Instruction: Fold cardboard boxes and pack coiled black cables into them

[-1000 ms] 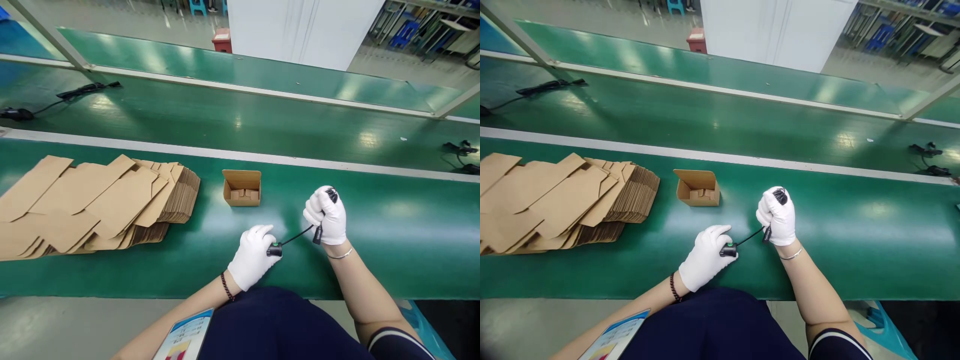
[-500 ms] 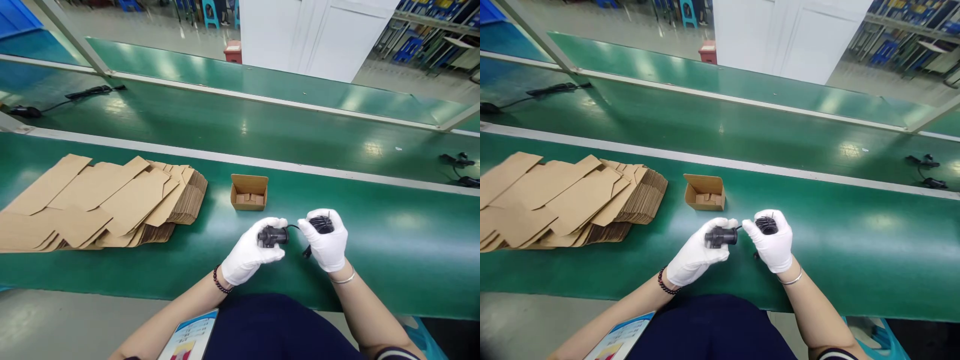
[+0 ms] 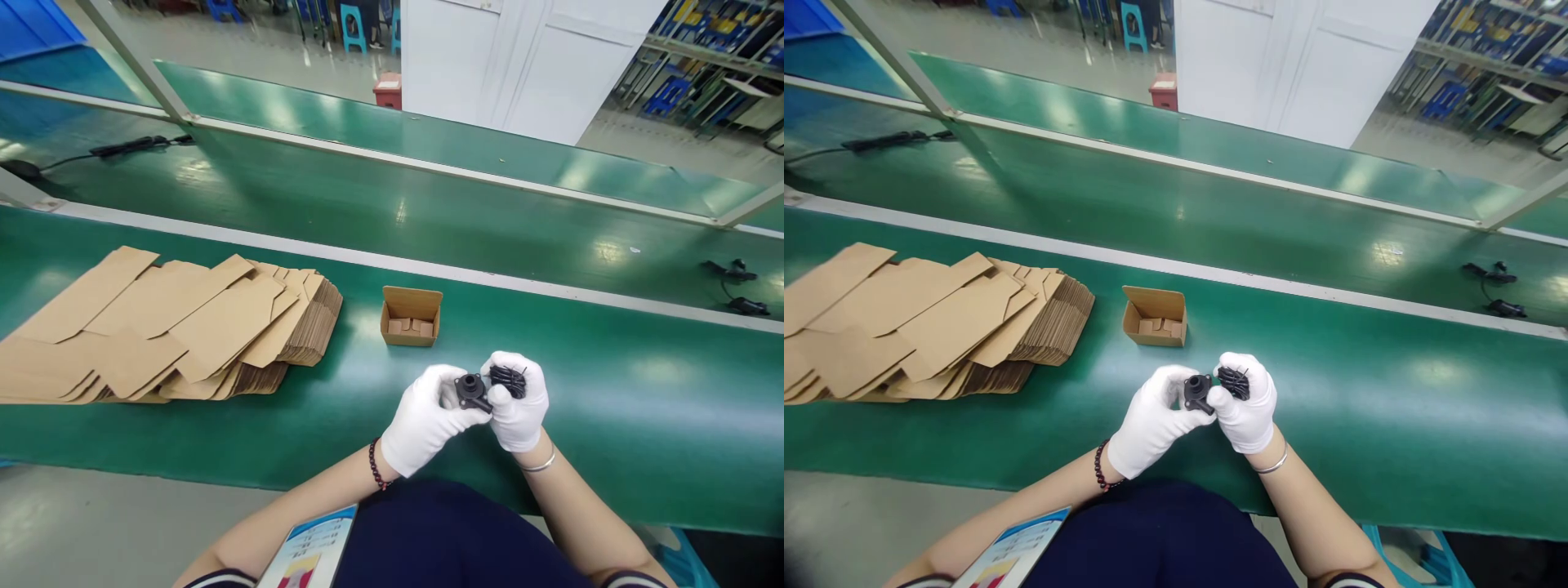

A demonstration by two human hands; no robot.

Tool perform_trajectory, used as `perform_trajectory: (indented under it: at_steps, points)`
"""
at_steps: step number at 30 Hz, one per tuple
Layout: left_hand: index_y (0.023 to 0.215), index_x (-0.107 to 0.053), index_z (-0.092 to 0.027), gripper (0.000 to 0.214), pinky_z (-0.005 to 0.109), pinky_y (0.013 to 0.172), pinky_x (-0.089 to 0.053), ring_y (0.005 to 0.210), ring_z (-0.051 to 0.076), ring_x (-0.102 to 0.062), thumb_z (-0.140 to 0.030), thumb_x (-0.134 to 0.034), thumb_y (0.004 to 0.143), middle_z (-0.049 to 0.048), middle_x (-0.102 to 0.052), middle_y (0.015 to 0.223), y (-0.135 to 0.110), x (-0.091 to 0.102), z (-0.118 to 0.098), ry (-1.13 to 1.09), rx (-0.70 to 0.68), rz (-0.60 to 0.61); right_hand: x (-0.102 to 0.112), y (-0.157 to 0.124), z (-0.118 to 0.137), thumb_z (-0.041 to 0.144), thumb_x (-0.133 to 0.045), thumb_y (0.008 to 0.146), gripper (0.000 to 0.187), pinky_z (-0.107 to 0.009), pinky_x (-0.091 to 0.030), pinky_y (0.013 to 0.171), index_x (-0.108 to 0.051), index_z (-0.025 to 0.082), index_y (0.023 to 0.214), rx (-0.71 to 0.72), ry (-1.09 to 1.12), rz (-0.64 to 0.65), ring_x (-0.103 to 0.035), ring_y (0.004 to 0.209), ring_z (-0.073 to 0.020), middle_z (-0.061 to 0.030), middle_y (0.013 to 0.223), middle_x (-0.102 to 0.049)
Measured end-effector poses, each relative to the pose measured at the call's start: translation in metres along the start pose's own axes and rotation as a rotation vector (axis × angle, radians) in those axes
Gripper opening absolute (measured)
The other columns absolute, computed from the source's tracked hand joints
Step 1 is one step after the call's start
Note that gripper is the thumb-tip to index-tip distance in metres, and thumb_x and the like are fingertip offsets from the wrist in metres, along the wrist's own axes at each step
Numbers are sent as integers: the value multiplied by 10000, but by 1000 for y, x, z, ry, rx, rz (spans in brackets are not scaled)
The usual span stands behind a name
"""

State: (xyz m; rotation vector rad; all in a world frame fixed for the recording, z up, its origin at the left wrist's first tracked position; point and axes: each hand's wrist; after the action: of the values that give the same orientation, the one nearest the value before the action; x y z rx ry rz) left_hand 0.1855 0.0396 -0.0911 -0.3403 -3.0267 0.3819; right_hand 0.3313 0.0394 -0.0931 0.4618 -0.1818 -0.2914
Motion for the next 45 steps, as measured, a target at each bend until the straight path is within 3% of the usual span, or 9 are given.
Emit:
perform_trajectory:
  at_steps: [4, 11, 16, 21, 26, 30, 38, 42, 45]
  points:
    - [1175, -568, -210, 681, 355, 798, -522, 816, 186, -625, -373, -839, 571, 32, -650, 954, 4, -2, -10, 19, -29, 22, -1, -4, -2, 638, -602, 787, 507, -356, -551, 644, -573, 276, 1141, 12, 91, -9, -638, 749, -202, -57, 920, -606]
    - [1044, -604, -184, 533, 403, 971, -485, 1124, 268, -597, -414, -816, 612, 122, -599, 1233, 8, -5, -10, -172, -143, 67, -3, -7, -7, 596, -575, 830, 531, -398, -547, 758, -512, 286, 1256, 92, 17, 42, -622, 866, -223, -78, 1026, -558]
    - [1028, -576, -194, 543, 359, 820, -547, 901, 216, -670, -412, -826, 599, 34, -696, 943, 1, -4, -12, -12, 29, -51, -1, -3, -5, 678, -403, 865, 664, -457, -543, 776, -403, 279, 1396, 318, -283, 153, -583, 982, -284, -131, 1156, -512]
    - [977, -598, -213, 466, 312, 759, -556, 839, 195, -681, -399, -817, 611, -22, -692, 878, 4, 4, -14, 100, -50, -77, -1, -2, 7, 391, -204, 991, 489, -516, -488, 899, -319, 296, 1457, 327, -399, 249, -514, 1135, -289, -131, 1244, -460]
    - [1076, -605, -236, 381, 331, 854, -552, 935, 208, -682, -375, -721, 741, -1, -709, 1004, 4, 15, -4, 259, -251, -84, -5, 0, 9, 391, -360, 971, 498, -509, -490, 926, -282, 317, 1457, 272, -318, 332, -497, 1164, -278, -128, 1291, -416]
    - [1113, -615, -228, 271, 324, 894, -550, 963, 192, -680, -312, -572, 859, 27, -709, 1081, 2, 24, 5, 340, -425, -60, -13, 2, 3, 463, -685, 795, 782, -458, -538, 867, -265, 309, 1437, 221, -186, 352, -554, 1039, -244, -125, 1270, -392]
    - [1074, -672, -282, 227, 343, 937, -532, 1008, 180, -665, -287, -526, 900, 24, -708, 1092, 3, 72, -15, 462, -660, -59, -35, 31, 20, 297, -713, 794, 561, -389, -553, 834, -407, 308, 1264, 19, 112, 401, -612, 932, -181, -44, 1070, -547]
    - [1460, -283, -225, 883, 482, 1101, -362, 1354, 300, -403, -403, -739, 725, 144, -417, 1467, 25, 104, -21, 523, -531, -245, -60, 60, 20, 353, -711, 789, 602, -418, -536, 870, -359, 325, 1276, 103, 102, 262, -605, 914, -186, -50, 1093, -543]
    - [1502, 53, -136, 1229, 506, 1082, -356, 1387, 360, -324, -387, -792, 645, 236, -274, 1518, 55, 110, -11, 527, -419, -141, -78, 74, 4, 371, -691, 798, 556, -434, -519, 876, -391, 301, 1262, 350, -49, 274, -589, 951, -216, -76, 1107, -531]
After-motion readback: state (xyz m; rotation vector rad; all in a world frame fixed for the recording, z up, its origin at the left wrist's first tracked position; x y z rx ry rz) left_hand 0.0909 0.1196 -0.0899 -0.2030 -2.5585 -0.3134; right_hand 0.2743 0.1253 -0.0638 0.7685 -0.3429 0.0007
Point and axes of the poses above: each hand's wrist, its own y-axis towards the middle knuckle, its own x-axis out of the back of the hand, z = x × y
